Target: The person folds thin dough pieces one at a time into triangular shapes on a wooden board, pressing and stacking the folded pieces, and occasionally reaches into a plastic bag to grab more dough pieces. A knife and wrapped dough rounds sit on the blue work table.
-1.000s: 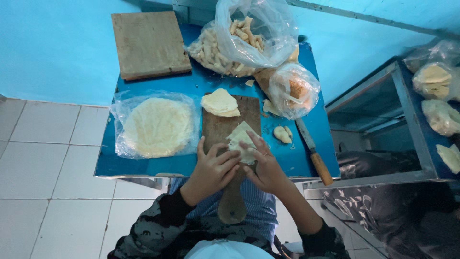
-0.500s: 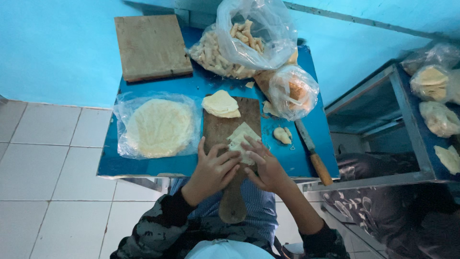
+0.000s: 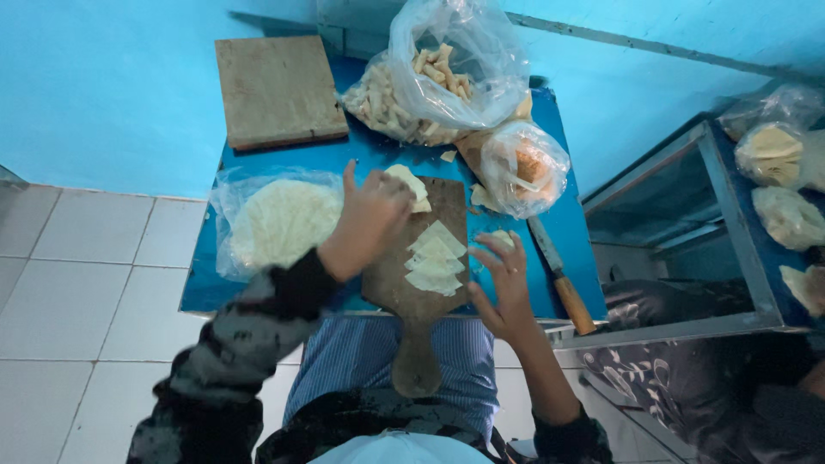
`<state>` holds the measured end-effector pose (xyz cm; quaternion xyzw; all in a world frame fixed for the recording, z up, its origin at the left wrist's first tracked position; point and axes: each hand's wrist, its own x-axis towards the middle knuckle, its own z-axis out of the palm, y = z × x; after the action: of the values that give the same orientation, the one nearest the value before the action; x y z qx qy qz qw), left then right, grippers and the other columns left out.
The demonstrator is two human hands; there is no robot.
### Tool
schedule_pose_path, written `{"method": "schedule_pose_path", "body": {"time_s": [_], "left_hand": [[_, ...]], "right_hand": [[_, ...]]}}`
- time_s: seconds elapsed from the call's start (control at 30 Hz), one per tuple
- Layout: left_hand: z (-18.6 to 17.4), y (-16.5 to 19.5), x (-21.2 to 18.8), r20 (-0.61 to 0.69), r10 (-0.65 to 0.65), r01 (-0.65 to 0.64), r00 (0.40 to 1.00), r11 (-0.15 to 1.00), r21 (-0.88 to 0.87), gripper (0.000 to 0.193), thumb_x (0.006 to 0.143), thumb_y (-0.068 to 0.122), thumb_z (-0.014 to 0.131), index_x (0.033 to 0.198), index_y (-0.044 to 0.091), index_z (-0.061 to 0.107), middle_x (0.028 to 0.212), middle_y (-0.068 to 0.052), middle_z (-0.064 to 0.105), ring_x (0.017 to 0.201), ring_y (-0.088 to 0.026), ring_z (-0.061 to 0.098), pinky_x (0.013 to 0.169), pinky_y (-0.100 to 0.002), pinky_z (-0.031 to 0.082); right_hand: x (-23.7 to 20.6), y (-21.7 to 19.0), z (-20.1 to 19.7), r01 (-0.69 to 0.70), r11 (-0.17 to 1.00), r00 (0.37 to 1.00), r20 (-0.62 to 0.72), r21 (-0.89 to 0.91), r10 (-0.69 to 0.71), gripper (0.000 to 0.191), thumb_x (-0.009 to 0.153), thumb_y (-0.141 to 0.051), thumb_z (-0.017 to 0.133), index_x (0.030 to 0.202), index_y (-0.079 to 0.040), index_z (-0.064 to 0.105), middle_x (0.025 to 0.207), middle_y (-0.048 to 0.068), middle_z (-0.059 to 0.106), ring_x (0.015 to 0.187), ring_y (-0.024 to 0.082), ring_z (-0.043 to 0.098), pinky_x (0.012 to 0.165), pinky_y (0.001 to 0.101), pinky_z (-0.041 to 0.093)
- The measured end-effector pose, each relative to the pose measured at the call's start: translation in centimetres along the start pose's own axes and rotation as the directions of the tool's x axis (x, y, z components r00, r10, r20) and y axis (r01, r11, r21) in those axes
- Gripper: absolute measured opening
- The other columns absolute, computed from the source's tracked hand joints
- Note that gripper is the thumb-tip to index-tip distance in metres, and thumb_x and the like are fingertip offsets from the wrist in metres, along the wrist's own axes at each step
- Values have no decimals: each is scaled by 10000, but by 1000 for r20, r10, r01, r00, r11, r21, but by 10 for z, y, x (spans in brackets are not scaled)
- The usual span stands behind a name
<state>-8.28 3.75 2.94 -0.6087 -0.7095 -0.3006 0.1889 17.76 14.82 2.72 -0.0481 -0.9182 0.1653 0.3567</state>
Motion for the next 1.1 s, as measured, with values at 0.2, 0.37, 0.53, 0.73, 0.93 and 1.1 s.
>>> {"method": "schedule_pose_path", "body": {"time_s": [0.2, 0.37, 0.53, 0.73, 0.93, 1.1], "left_hand": [[23, -37, 30, 80, 41, -32, 996, 994, -102, 126, 840, 253, 763, 915, 159, 725, 965, -39, 637, 1045, -303, 582, 994, -636, 314], [37, -44, 31, 63, 8, 4, 998, 983, -182, 100, 816, 241, 768, 831, 153, 723, 908, -23, 643, 1001, -291, 597, 968, -611, 323], [43, -43, 28, 10, 15, -13, 1000, 992, -129, 49, 885, 167, 719, 841, 146, 715, 887, -28, 632, 968, -279, 601, 975, -570, 344], [44, -46, 29, 22, -48, 52, 999, 970, -236, 54, 909, 167, 697, 865, 136, 704, 898, -42, 640, 949, -295, 605, 894, -527, 349], [40, -44, 32, 8, -37, 38, 999, 968, -250, 65, 870, 215, 727, 866, 152, 712, 905, -18, 663, 967, -284, 619, 901, -544, 352], [36, -37, 34, -4, 22, -23, 1000, 988, -155, 98, 854, 248, 758, 877, 161, 718, 917, -31, 650, 973, -285, 605, 943, -571, 349]], "right_hand": [[53, 20, 27, -34, 981, 999, -3, 190, 35, 417, 965, -59, 609, 1379, -53, 562, 1401, 139, 628, 1372, 358, 563, 1205, 512, 350], [82, 40, 53, -52, 967, 998, -10, 249, 57, 506, 889, 45, 603, 1382, -59, 561, 1427, 155, 609, 1358, 341, 585, 1177, 434, 432], [76, 46, 60, -27, 983, 997, 71, 179, 14, 660, 817, 51, 576, 1459, -23, 441, 1443, 97, 624, 1414, 367, 504, 1267, 551, 273], [75, 47, 65, 16, 1000, 995, 96, 25, -18, 620, 812, 35, 625, 1406, -113, 526, 1471, 140, 562, 1385, 350, 508, 1239, 583, 267], [70, 52, 68, -8, 998, 997, 76, 63, 3, 610, 839, 16, 634, 1425, -29, 469, 1450, 80, 589, 1398, 358, 509, 1255, 603, 252], [70, 55, 71, -4, 997, 999, -50, 77, 8, 544, 858, 29, 640, 1374, -83, 507, 1487, 179, 525, 1386, 388, 513, 1248, 555, 305]]}}
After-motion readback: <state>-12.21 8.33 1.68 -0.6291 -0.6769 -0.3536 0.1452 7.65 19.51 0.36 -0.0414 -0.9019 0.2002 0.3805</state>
